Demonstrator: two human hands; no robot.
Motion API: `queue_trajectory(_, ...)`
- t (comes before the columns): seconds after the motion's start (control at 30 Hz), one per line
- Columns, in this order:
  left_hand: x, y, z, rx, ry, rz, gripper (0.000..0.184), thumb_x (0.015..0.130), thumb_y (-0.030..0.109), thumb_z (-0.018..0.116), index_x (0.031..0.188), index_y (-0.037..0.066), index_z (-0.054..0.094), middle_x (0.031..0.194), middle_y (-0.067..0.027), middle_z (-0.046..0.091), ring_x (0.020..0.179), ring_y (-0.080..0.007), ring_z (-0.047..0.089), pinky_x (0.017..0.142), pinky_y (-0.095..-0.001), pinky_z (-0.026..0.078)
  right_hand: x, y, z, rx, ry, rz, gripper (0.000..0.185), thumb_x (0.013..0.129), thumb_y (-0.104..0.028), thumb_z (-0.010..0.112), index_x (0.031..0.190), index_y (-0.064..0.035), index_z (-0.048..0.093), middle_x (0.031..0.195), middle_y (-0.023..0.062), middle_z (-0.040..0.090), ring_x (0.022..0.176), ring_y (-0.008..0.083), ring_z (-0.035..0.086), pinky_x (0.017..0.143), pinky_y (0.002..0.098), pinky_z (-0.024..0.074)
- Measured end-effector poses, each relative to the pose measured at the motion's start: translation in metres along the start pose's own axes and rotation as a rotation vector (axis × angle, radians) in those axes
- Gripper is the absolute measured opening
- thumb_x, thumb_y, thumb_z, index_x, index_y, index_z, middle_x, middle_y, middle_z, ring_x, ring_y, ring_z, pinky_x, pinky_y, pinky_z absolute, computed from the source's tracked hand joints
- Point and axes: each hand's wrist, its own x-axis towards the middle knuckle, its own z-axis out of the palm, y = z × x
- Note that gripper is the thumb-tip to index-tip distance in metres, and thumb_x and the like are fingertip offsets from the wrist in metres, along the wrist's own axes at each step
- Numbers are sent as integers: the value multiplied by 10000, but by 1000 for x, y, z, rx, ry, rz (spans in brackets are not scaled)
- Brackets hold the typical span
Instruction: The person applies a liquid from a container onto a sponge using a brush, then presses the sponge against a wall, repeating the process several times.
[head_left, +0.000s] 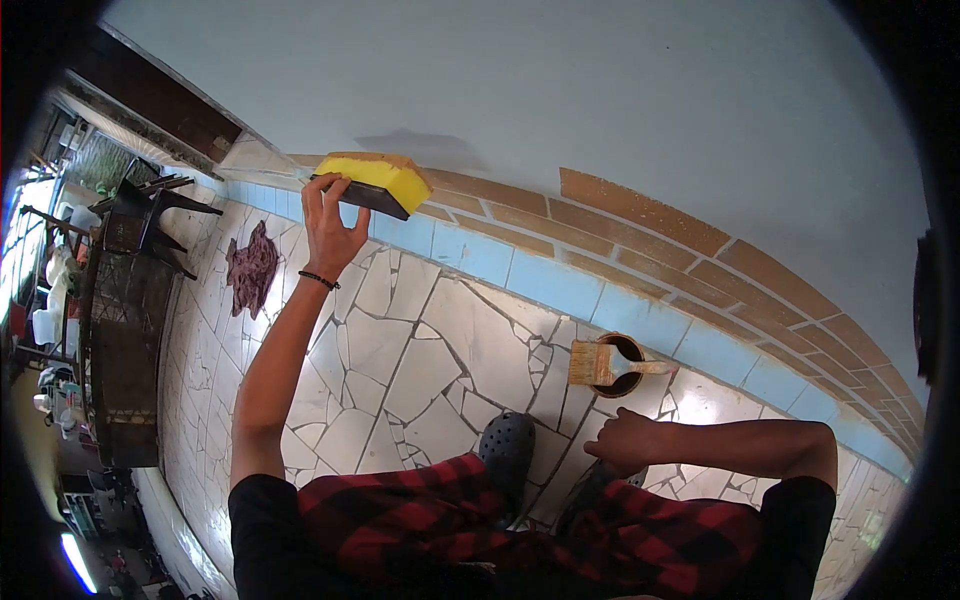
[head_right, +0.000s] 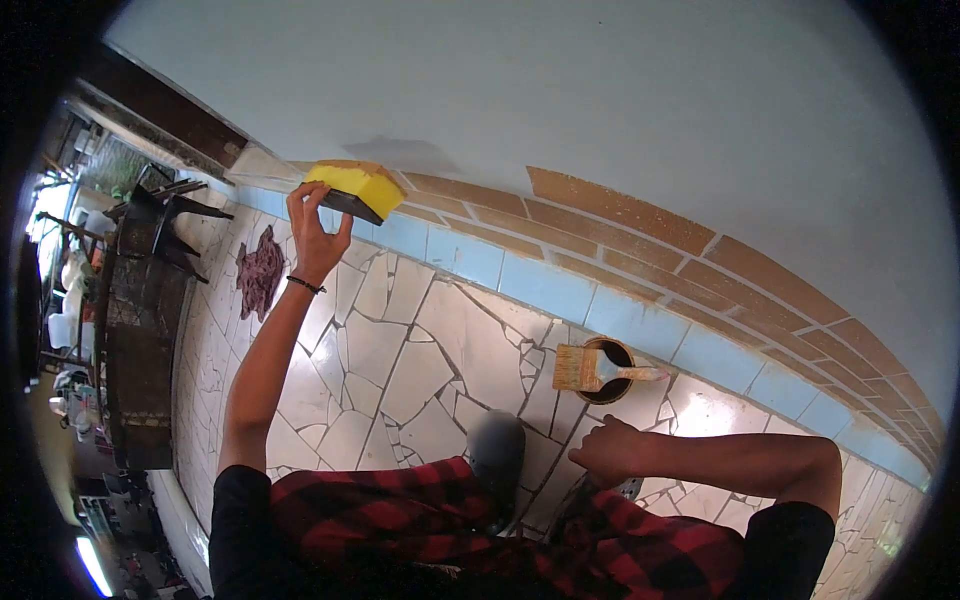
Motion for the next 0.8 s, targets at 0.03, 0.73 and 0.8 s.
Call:
queue_trajectory(0.03, -1, -2, 2, 10, -7, -4, 611, 685, 2, 754, 1242, 55, 506, 1189, -187, 505, 1140, -396, 487, 964, -507, 412, 0, 0, 1, -1, 4, 0, 306, 801, -238, 616, 1067, -86, 617, 874, 138, 693, 892, 319, 690, 818, 498, 478)
queue_trajectory(0.73, 9, -5, 30, 74, -32, -24, 582, 654, -21, 773, 1185, 67, 553, 1197, -176, 520, 1135, -389, 500, 968, -497, 418, -9, 3, 9, 0, 13, 1, 326, 801, -244, 625, 1082, -80, 598, 833, 137, 690, 829, 331, 695, 820, 507, 492)
queue_trajectory(0.8, 10, -6, 29, 74, -24, -32, 578, 654, -21, 772, 1181, 66, 552, 1196, -177, 520, 1131, -392, 500, 966, -497, 419, -8, 4, 12, -5, 27, 1, 325, 801, -244, 626, 1081, -80, 599, 835, 135, 692, 830, 328, 696, 818, 505, 492)
